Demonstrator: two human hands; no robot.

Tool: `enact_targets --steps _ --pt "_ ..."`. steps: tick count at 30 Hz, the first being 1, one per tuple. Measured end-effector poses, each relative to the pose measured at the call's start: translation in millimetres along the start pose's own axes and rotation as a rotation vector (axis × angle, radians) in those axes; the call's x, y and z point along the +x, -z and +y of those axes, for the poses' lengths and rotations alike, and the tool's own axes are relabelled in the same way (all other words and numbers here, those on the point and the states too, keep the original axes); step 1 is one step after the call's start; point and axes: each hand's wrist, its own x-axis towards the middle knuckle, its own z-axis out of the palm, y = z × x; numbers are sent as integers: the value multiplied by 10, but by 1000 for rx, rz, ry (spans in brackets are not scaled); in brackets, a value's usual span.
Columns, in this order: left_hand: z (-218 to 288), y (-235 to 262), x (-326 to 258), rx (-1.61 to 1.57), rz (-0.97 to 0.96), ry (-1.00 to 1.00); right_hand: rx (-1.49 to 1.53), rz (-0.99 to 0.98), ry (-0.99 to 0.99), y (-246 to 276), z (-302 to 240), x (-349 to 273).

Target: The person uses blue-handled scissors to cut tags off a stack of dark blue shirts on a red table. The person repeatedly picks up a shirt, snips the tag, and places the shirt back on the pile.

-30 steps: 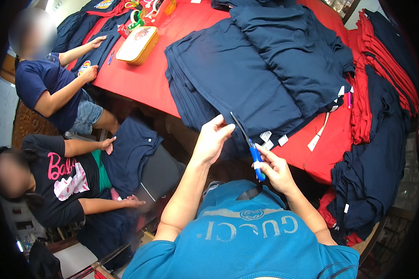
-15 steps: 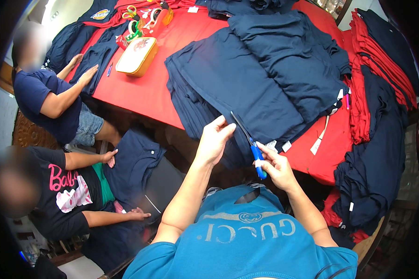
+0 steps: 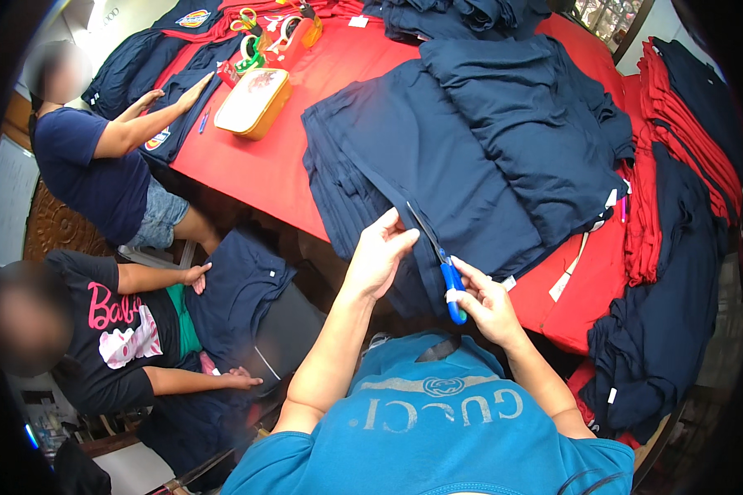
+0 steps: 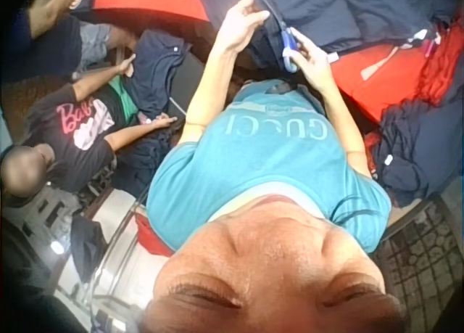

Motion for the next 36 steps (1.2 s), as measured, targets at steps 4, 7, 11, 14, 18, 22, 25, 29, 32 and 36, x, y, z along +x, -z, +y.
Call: enact_targets --steps 4,7,11,14,18,22,25,29,32,36 --pt "43 -31 -4 83 -74 35 3 -2 41 23 -74 118" --pt "44 -43 21 58 -96 20 106 -26 -53 91 -46 177" --pt "26 -14 157 -108 53 10 67 -46 -155 157 -39 183" --pt "47 97 211 -31 -1 -27 55 -52 -46 114 -28 229" --pt "133 -13 194 53 -29 -35 -2 -52 32 105 -97 390" --pt "133 4 219 50 -30 0 32 -46 -59 157 -88 463" --pt "142 21 271 -20 37 -25 20 -55 -110 192 6 497" --pt "113 140 385 -55 70 -78 42 -68 -44 114 -73 534" --pt "138 111 381 -11 47 -83 -29 -75 42 114 -116 604" --pt "155 45 374 -4 23 -71 -5 -69 10 143 -197 688"
